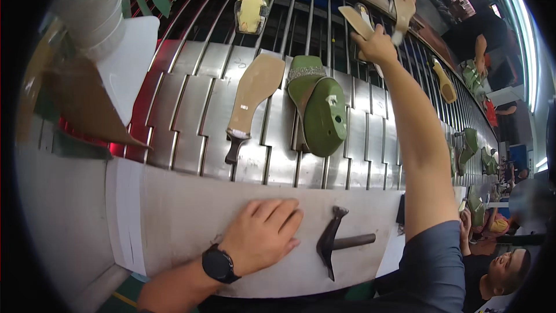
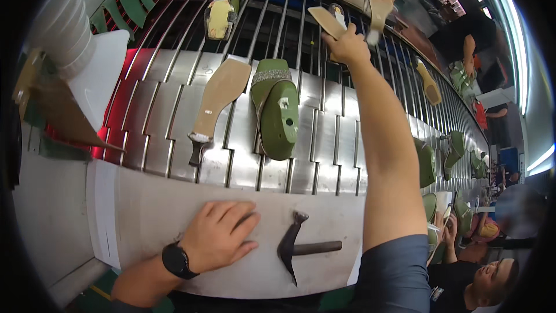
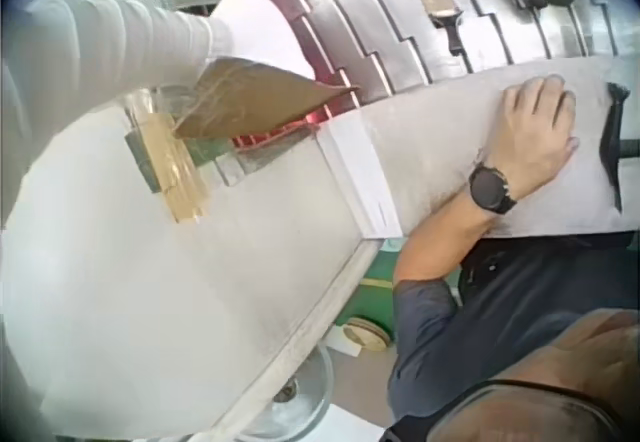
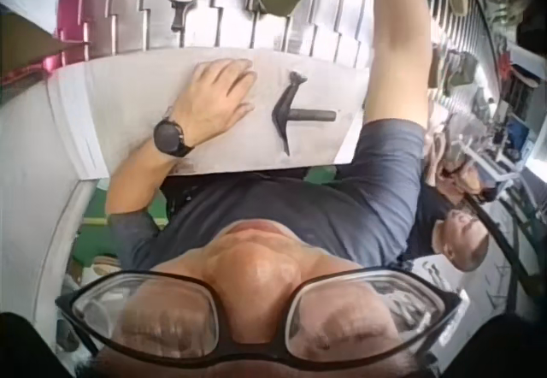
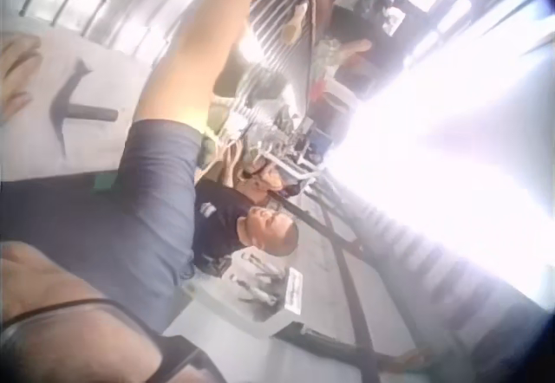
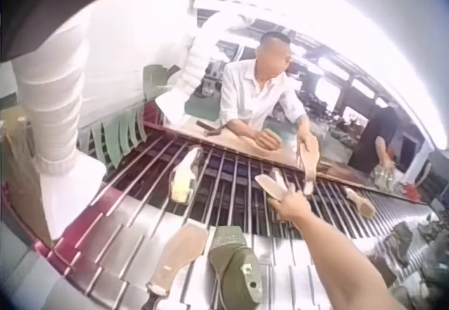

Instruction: The person assembles high-heeled shoes on a production line by attaching soles to shoe lasts by hand, pressing them together, and tapping the edges with a hammer.

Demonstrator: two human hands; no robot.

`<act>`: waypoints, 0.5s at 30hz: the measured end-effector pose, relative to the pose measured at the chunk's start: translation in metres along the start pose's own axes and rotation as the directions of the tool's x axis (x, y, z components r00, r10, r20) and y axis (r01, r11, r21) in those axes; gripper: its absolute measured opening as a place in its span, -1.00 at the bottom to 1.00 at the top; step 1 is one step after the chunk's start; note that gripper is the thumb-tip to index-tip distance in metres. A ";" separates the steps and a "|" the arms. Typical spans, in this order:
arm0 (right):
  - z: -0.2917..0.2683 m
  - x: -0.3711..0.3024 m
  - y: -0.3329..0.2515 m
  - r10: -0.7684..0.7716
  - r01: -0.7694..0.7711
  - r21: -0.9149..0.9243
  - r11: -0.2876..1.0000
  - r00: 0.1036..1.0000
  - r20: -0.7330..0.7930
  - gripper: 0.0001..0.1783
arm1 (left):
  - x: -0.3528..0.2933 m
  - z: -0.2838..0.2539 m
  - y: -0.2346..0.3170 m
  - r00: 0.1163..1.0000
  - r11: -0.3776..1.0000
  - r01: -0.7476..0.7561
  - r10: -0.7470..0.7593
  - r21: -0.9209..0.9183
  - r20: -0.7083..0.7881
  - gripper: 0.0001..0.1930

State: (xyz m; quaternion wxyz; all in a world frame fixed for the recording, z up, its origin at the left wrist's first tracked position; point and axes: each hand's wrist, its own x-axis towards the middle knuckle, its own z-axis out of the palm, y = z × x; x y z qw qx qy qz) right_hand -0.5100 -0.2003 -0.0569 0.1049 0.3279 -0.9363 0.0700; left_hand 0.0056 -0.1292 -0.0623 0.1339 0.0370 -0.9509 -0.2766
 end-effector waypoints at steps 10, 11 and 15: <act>-0.068 -0.054 -0.016 0.138 -0.153 0.096 0.984 0.980 0.143 -0.13 | -0.006 -0.007 0.003 0.998 0.998 -0.065 0.065 0.000 -0.018 -0.40; -0.090 -0.070 -0.013 0.134 -0.157 0.137 0.978 0.977 0.164 -0.15 | -0.007 -0.007 0.003 0.997 0.997 -0.075 0.075 0.002 -0.032 -0.40; -0.174 -0.171 -0.008 0.097 -0.134 0.531 0.836 0.991 0.097 -0.26 | -0.012 -0.005 0.008 0.982 0.994 -0.094 0.085 -0.047 -0.172 -0.25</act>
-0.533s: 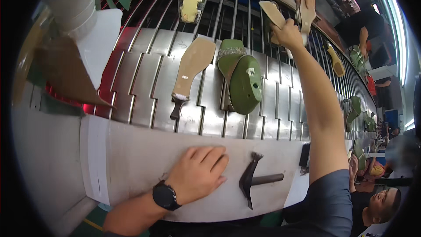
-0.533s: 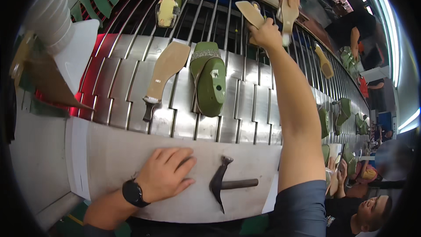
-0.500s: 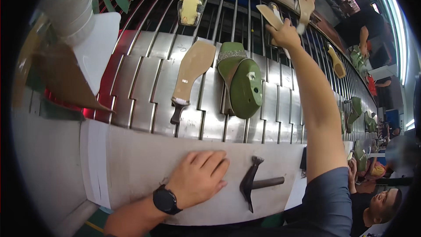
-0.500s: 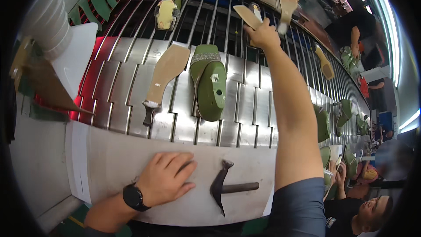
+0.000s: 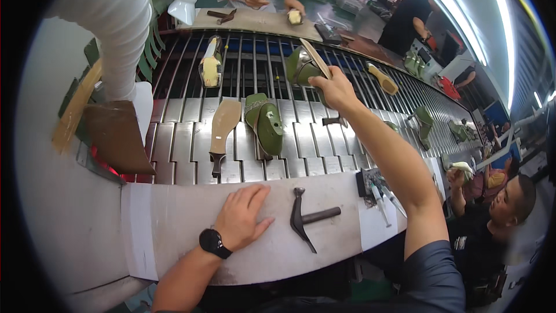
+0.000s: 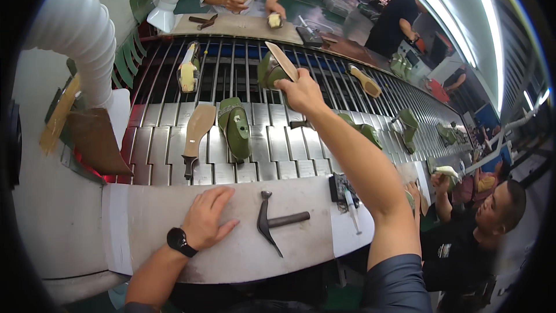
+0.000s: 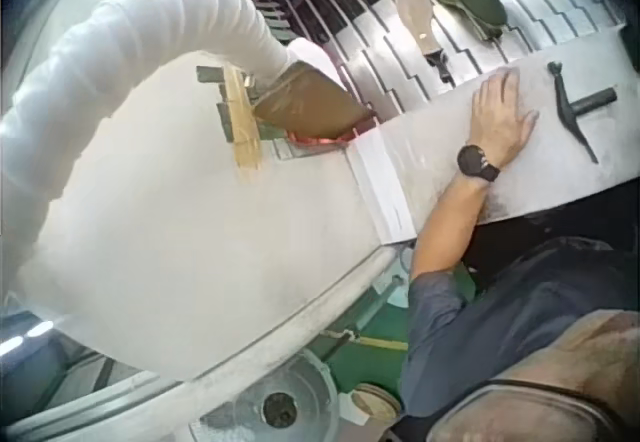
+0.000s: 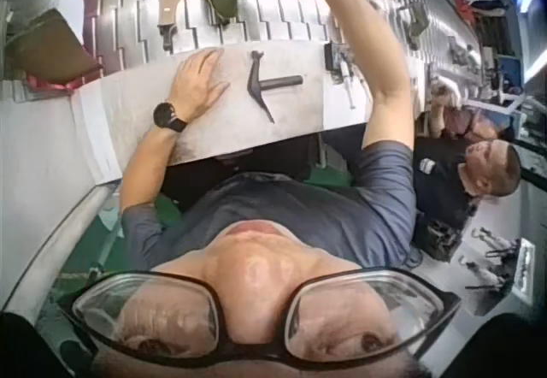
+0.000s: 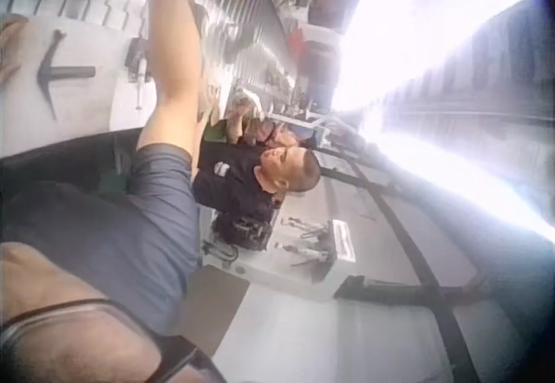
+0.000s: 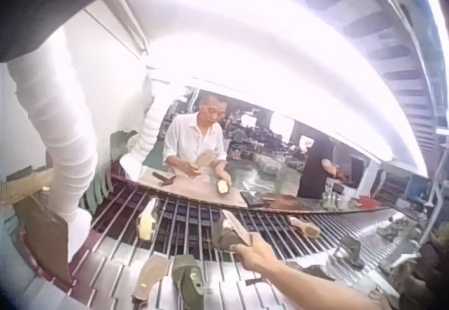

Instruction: The person assembles high-heeled shoes on a production line by attaching soles to shoe lasts by hand, pressing them together, and tapping the edges with a hammer.

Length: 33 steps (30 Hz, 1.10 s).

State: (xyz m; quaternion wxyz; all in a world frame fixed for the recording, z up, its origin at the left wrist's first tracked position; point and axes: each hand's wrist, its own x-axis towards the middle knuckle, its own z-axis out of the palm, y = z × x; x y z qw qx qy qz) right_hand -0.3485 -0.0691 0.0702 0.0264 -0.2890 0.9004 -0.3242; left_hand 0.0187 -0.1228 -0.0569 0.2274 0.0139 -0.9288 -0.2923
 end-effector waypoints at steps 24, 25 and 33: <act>0.094 -0.337 0.063 0.012 -0.344 0.796 0.498 0.921 0.390 -0.53 | -0.152 -0.053 0.022 0.680 0.111 0.180 -0.732 -0.977 0.042 -0.33; 0.083 -0.334 0.065 0.011 -0.355 0.790 0.499 0.915 0.404 -0.53 | -0.154 -0.046 0.023 0.669 0.107 0.182 -0.742 -0.977 0.044 -0.33; 0.085 -0.293 0.017 -0.097 -0.099 0.680 0.726 0.965 0.244 -0.57 | -0.156 -0.025 0.026 0.766 0.442 0.236 -0.632 -0.866 -0.114 -0.19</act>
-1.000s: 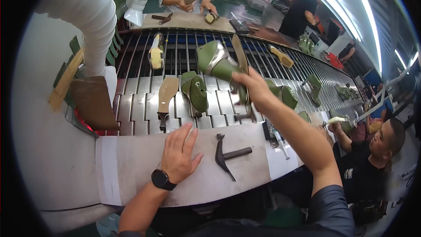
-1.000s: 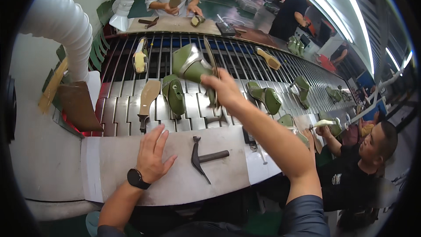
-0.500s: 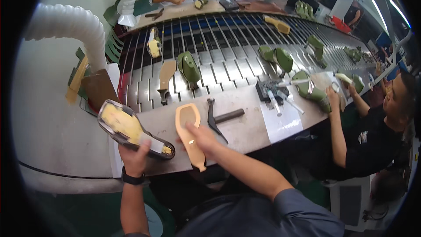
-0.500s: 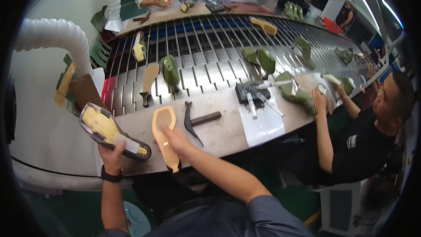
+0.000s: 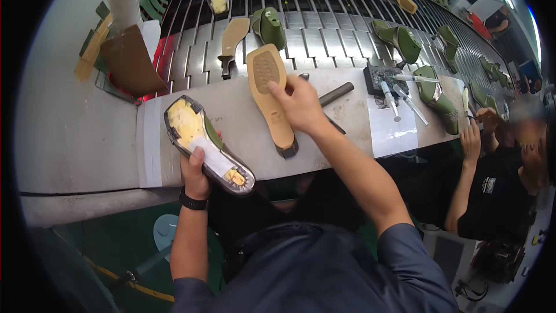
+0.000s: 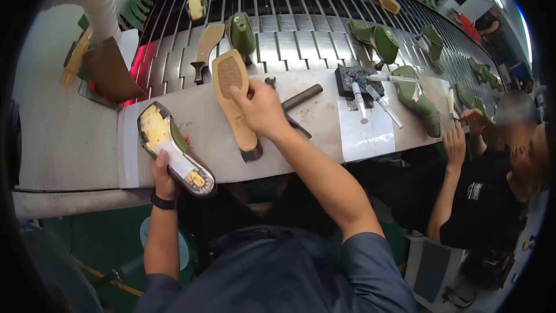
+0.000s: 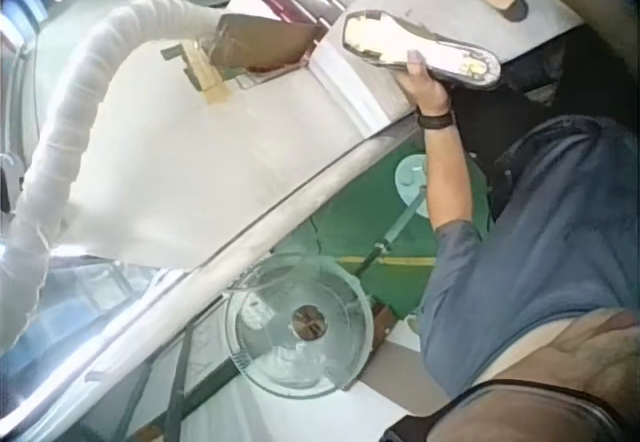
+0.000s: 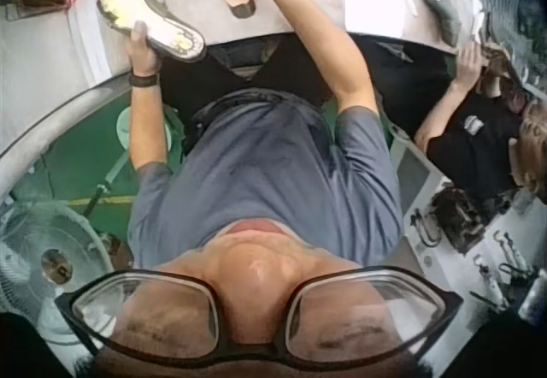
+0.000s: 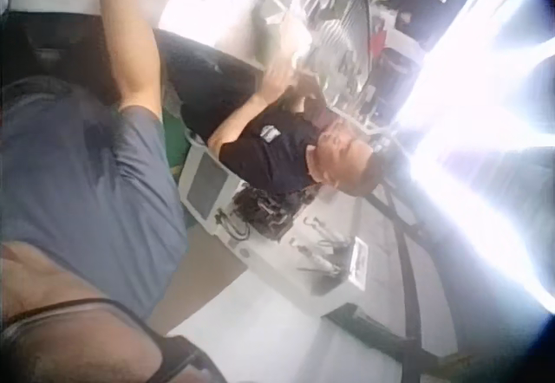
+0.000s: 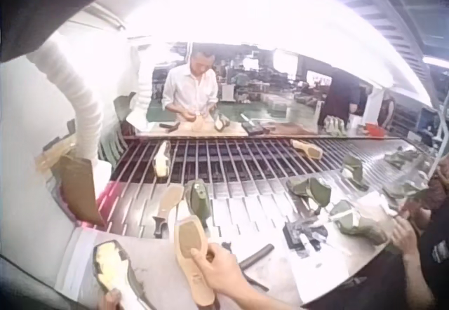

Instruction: The person assembles high-heeled shoes on a production line by attaching soles to shoe lasts by hand, pressing them together, and tapping the edges with a hammer.

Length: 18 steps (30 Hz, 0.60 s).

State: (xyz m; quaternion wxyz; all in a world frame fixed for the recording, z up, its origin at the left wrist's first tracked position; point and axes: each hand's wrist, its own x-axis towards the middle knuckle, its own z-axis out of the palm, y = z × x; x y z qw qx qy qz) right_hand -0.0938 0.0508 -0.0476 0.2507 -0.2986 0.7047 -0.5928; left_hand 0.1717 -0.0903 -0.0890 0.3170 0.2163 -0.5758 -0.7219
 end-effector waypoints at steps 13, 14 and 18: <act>-0.077 -0.045 0.014 -0.520 0.306 -0.813 0.495 0.854 0.005 -0.57 | -0.003 -0.008 0.003 1.000 0.983 -0.012 0.009 -0.184 -0.016 -0.09; -0.058 -0.051 0.004 -0.363 0.305 -0.467 0.830 0.931 -0.036 -0.61 | -0.004 -0.009 0.004 1.000 0.980 -0.006 0.003 -0.199 -0.014 -0.09; 0.011 -0.056 -0.004 -0.082 0.012 0.350 0.937 0.979 0.187 -0.62 | -0.003 -0.008 0.005 1.000 0.981 0.022 -0.022 -0.191 0.002 -0.06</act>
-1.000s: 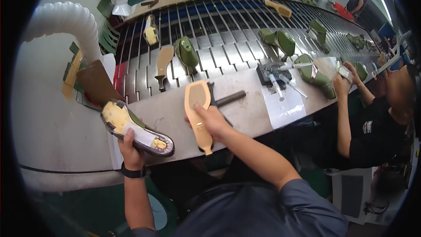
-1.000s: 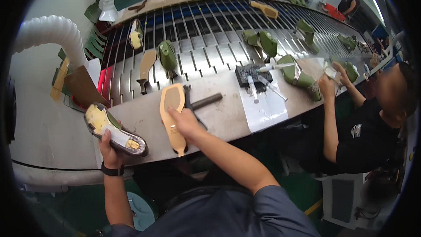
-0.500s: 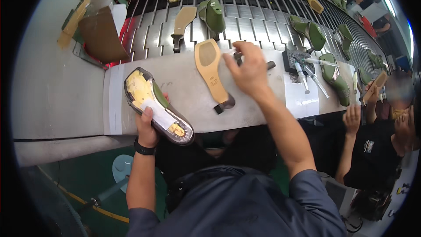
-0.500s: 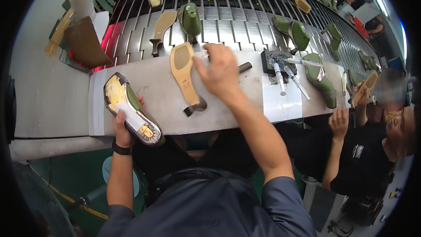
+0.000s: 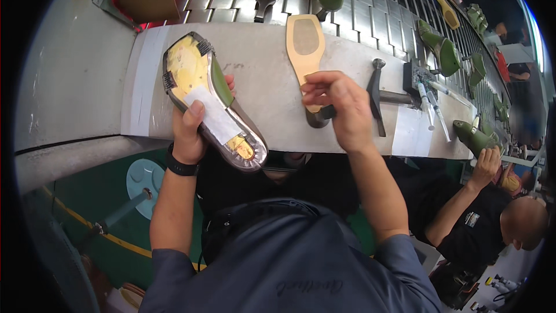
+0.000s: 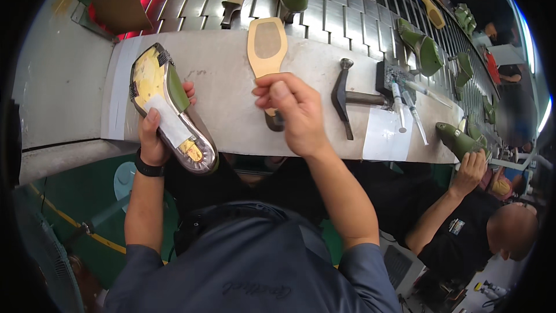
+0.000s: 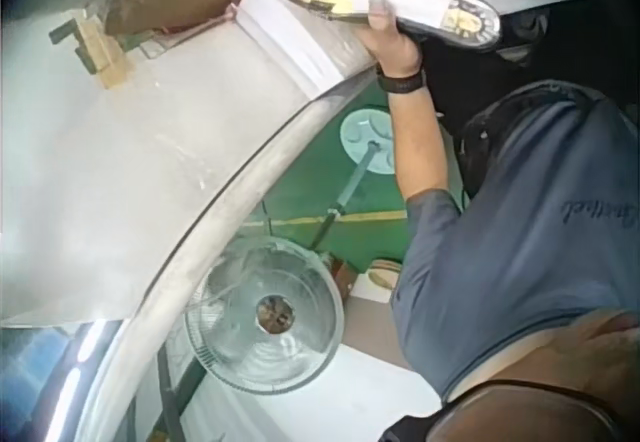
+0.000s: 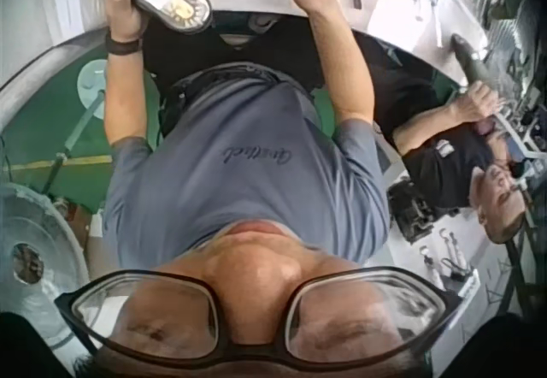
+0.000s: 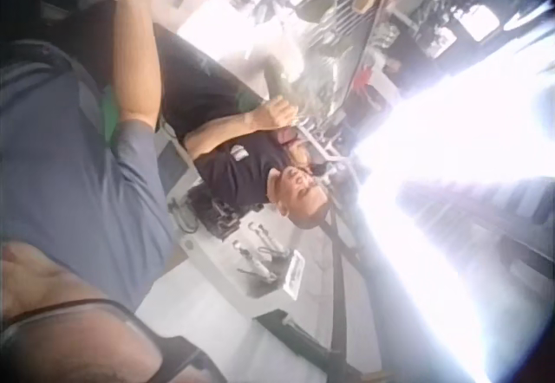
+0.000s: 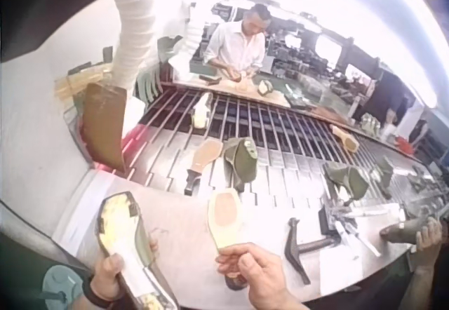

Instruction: The person assembles high-heeled shoes on a production line by attaching soles to shoe lasts by hand, pressing them together, and tapping the edges with a hammer.

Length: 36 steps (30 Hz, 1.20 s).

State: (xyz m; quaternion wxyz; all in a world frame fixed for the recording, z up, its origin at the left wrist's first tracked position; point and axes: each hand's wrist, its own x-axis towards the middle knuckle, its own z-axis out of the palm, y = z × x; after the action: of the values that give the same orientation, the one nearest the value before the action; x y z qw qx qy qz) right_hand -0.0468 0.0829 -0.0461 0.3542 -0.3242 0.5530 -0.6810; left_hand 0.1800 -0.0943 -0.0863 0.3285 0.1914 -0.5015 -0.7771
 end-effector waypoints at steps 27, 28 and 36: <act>-0.034 -0.185 0.006 0.431 -0.336 0.530 0.779 0.900 -0.063 -0.58 | 0.019 0.057 0.022 0.956 0.985 -0.171 0.158 0.030 0.248 -0.31; -0.032 -0.178 0.011 0.513 -0.446 0.453 0.772 0.858 -0.031 -0.54 | 0.022 0.063 0.018 0.952 0.987 -0.157 0.157 -0.019 0.262 -0.28; -0.015 -0.133 0.002 0.245 -0.215 0.196 0.957 0.960 -0.139 -0.66 | 0.054 0.064 0.086 0.924 0.944 -0.138 0.232 -0.301 0.305 -0.06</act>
State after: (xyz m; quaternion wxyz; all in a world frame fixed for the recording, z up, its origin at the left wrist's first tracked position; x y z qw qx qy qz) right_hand 0.0124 0.2021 -0.0568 0.4128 -0.1679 0.5504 -0.7061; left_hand 0.1288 -0.1146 0.0201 0.3337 -0.0400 -0.4539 -0.8252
